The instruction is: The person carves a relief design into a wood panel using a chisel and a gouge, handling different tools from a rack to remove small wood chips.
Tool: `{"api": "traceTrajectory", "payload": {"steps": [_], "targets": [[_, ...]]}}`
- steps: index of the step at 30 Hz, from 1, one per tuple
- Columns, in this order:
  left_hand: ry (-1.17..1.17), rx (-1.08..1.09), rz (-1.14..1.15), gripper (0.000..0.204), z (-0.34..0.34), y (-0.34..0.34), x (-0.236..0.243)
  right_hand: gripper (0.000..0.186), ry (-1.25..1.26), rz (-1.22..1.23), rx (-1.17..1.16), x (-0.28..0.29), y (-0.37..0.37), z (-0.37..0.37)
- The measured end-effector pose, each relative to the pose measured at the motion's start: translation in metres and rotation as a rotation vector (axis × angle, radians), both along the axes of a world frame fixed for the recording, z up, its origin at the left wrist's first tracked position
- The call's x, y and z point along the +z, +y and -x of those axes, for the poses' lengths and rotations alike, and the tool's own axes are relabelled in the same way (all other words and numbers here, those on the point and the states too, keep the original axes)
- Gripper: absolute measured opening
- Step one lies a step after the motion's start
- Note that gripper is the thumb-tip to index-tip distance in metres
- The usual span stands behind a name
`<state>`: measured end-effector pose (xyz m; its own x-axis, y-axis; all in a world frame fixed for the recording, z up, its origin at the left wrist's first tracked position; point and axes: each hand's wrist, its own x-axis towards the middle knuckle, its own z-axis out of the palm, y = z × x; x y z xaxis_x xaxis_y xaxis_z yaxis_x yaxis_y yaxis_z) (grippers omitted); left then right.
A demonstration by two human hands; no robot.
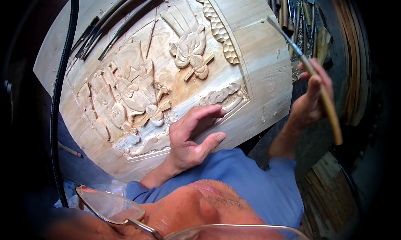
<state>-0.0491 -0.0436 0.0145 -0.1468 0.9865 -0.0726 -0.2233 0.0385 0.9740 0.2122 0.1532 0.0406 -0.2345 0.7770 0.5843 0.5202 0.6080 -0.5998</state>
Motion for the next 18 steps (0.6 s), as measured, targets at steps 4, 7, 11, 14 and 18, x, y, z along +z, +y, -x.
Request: {"api": "traceTrajectory", "payload": {"steps": [4,7,11,14,18], "targets": [[-0.099,0.069,0.016,0.055,-0.007,0.0,-0.005,0.04,0.136,-0.401,0.039,0.04,0.058,0.051],[-0.172,0.062,0.031,0.061,0.002,0.004,0.009,0.023,-0.073,-0.257,0.112,0.047,0.06,0.088],[-0.355,0.124,0.042,0.076,0.027,0.013,0.017,0.029,-0.196,-0.281,0.238,0.013,0.032,0.213],[-0.388,0.26,-0.015,0.088,0.04,0.027,0.012,0.029,-0.152,-0.176,0.427,-0.004,-0.008,0.262],[-0.32,0.299,-0.054,0.087,0.054,0.02,-0.003,0.036,-0.167,-0.168,0.648,-0.017,-0.027,0.27]]}}
